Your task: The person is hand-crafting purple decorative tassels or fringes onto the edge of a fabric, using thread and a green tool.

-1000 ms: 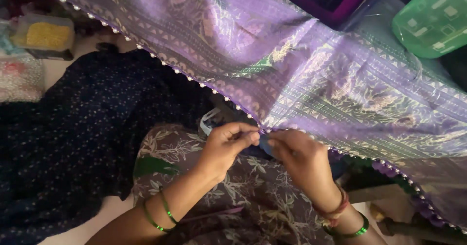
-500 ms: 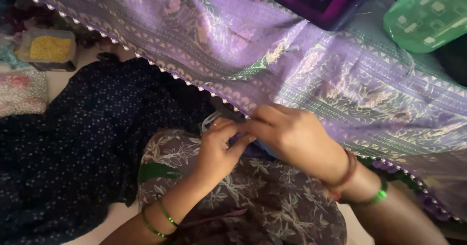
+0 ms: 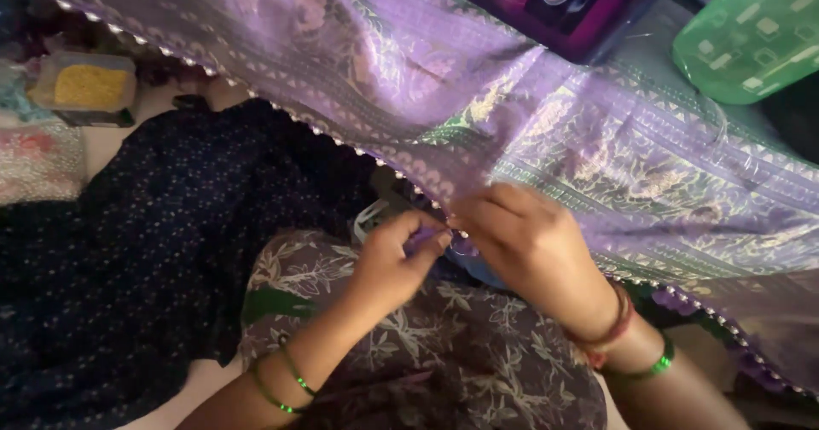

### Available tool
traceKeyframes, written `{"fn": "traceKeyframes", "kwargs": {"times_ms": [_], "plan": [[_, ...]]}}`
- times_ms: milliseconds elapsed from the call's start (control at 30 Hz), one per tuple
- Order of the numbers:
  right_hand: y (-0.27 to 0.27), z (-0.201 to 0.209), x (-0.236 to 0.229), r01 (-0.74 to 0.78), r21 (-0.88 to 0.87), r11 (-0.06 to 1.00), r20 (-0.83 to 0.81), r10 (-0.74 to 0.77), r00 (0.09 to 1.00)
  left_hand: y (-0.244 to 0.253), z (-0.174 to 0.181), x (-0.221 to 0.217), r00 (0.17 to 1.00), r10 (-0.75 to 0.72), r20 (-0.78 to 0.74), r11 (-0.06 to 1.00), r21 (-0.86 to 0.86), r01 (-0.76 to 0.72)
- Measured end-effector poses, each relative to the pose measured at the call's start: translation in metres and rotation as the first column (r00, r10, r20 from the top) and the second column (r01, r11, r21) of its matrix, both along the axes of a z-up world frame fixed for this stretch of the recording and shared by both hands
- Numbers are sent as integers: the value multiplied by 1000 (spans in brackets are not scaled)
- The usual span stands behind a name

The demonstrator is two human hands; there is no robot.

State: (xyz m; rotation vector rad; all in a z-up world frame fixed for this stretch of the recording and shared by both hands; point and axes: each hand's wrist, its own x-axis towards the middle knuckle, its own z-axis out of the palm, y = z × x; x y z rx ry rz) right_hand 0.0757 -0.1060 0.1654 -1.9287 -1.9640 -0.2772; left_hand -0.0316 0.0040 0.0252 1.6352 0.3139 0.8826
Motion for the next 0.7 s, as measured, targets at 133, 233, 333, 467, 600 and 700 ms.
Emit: {"fn": "traceKeyframes", "kwargs": {"times_ms": [133,233,333,467,600,700], "plan": [[-13,-27,-8,131,-206,970,-319,-193,928,-4,-39,15,922,-325,212,708,-592,386],[-30,-44,-1,117,37,992,-235,-105,966,-2,-45,13,922,-314,225,665,-641,383],[-41,-39,10,120,33,992,-179,-112,977,0,-44,11,918,-294,267,680,-617,397],[-44,-38,10,38,-109,993,-31,-42,999,4,-28,6,929,-278,246,700,-611,371],[-21,-2,-4,-120,-106,987,91,130,987,11,-2,-6,995,-99,9,991,-93,100],[6,14,-4,-176,-94,980,134,188,973,13,8,-8,998,57,17,975,213,-59]]}}
